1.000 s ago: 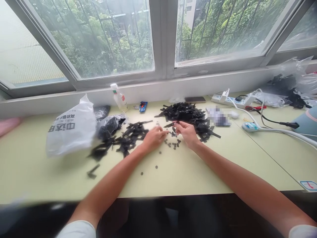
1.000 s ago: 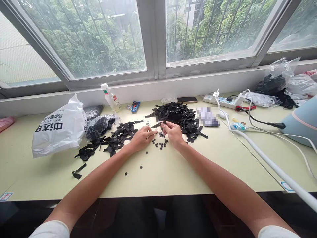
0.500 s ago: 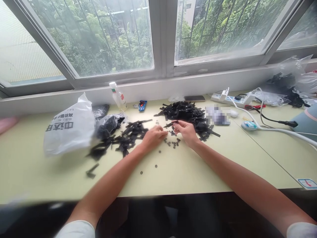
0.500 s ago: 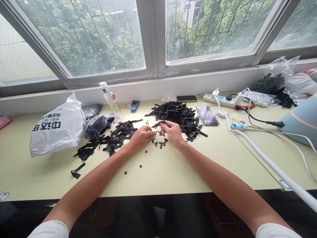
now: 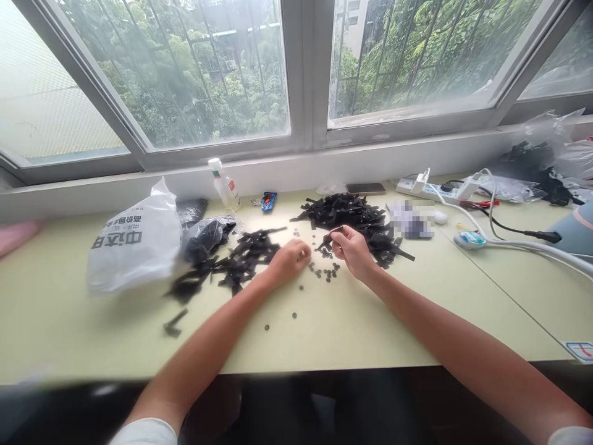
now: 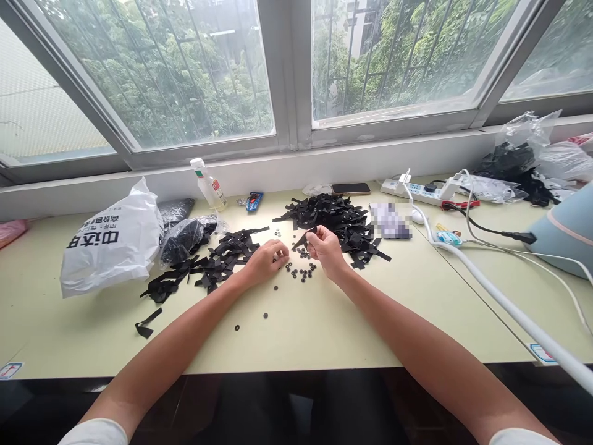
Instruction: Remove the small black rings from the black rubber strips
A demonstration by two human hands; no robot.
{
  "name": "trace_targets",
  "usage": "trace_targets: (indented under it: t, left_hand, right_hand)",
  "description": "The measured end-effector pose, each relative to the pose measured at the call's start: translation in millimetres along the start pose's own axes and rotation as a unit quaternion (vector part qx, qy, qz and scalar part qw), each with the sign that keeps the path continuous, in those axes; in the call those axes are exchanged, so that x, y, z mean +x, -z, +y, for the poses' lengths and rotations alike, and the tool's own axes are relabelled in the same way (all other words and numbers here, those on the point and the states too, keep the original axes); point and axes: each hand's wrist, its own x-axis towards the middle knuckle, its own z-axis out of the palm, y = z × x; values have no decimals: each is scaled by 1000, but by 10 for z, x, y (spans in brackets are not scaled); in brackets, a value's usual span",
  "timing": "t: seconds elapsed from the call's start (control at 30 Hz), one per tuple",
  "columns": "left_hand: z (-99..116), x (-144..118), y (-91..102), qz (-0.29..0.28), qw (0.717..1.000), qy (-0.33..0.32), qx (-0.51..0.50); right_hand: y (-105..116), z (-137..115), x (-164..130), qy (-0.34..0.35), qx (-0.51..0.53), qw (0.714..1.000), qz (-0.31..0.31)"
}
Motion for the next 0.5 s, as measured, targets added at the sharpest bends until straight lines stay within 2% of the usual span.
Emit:
trace_targets:
  t: [0.1,0.23,0.33,0.5]
  left_hand:
    - [22,-6,7,20,999,-16,-22]
    - [75,-7,33,101,991,-53,-72]
    - [99,-18,37,124,986,-79,-73]
    - [126,-48,-8,104,990,-92,-37]
  right_hand:
    - [1,9,-5,-3,-44,999,-23]
    - [-5,15,-44,24,-166,984,-63]
    - [-23,32,-82,93,-277,953,-79]
    - [-57,96,-113,211,-421,878,-89]
